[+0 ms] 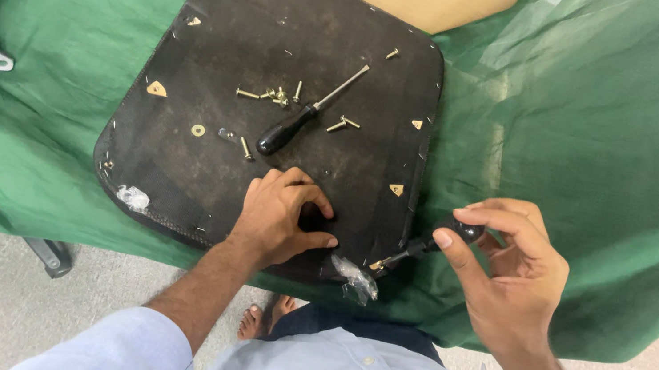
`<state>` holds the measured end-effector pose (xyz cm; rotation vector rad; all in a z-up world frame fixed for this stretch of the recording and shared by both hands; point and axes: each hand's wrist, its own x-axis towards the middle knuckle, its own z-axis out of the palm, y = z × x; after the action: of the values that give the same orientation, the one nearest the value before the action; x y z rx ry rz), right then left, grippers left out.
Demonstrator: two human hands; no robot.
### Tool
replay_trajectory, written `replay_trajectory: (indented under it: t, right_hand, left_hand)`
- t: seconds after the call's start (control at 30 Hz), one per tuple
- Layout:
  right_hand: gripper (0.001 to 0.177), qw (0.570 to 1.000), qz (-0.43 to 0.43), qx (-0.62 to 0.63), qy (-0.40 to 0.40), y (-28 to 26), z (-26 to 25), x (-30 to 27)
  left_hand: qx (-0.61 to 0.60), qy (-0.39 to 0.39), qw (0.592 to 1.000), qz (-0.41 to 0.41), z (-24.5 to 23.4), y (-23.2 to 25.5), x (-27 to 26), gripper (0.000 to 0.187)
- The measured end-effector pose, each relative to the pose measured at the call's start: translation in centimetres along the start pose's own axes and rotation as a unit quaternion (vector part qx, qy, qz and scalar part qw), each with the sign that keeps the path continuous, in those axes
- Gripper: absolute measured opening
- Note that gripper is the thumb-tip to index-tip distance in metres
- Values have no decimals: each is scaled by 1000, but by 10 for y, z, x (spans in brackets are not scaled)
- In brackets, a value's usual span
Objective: The person uses a screwdriver to tighten screws into the underside of a black chair seat. They then gather the remaining screws and washers, flip the seat upright, and press down on the surface.
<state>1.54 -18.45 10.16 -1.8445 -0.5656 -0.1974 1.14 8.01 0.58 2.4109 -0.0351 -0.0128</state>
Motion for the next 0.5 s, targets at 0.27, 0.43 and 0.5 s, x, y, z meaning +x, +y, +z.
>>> replay_trajectory:
  t: [0.27, 0.43, 0.5]
  right_hand:
    - [30, 994, 24, 100, -40, -13, -1, 6]
    - [30, 999, -13, 42, -14, -9, 4, 4]
    - [34, 999, -20, 26, 6, -7, 7, 4]
  left_hand:
    - [5, -5, 1000, 3, 1, 0, 1, 39]
    - [-6, 2, 1000, 11, 1, -2, -1, 39]
    - [-12, 15, 1000, 24, 1, -3, -1, 40]
